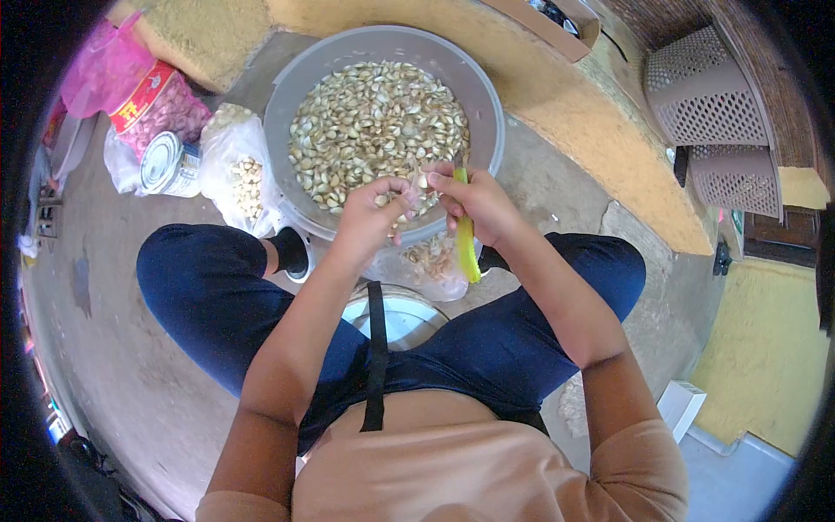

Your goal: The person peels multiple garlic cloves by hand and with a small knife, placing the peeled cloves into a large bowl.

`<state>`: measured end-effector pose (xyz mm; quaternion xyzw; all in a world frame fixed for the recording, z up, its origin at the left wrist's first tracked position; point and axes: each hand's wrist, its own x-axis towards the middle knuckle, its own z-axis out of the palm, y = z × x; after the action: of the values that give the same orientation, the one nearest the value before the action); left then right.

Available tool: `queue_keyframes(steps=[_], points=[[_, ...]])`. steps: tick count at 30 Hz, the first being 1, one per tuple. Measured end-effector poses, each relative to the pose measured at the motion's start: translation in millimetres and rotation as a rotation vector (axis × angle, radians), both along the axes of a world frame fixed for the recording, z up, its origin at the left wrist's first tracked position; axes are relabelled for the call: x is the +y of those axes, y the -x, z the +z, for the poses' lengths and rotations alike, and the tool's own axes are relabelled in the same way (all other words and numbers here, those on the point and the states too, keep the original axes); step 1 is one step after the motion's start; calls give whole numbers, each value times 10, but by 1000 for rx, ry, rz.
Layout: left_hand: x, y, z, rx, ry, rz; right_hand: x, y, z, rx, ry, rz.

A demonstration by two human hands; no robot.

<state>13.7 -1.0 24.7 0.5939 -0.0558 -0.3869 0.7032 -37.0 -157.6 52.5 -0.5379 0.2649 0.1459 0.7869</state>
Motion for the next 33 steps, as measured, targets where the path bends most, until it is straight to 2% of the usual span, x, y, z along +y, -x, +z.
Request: queue_keyframes(steps=[2, 5, 8, 11, 14, 17, 23, 26, 33], points=[[12, -11, 12, 4, -14, -8, 38, -3, -17, -29, 163, -27], [21, -22, 10, -4, -15, -36, 59, 5, 61, -94, 435, 184], [34, -24, 13, -10, -6, -60, 17, -6, 34, -59, 406, 222], [47, -42, 37, 28, -15, -56, -52, -1, 62, -43, 123, 159], [62, -65, 15, 46, -38, -61, -112, 11, 4, -58, -12, 205], [71, -69, -6, 70, -71, -1, -104, 20, 34, -43, -234, 107], [135, -133, -48, 152, -52, 75, -202, -17, 111, -25, -333, 32], [159, -153, -53, 204, -13, 172, -277, -16, -145, 109, 164, 227], [213, -233, -118, 295, 73, 252, -343, 135, -1050, 329, 375, 480]])
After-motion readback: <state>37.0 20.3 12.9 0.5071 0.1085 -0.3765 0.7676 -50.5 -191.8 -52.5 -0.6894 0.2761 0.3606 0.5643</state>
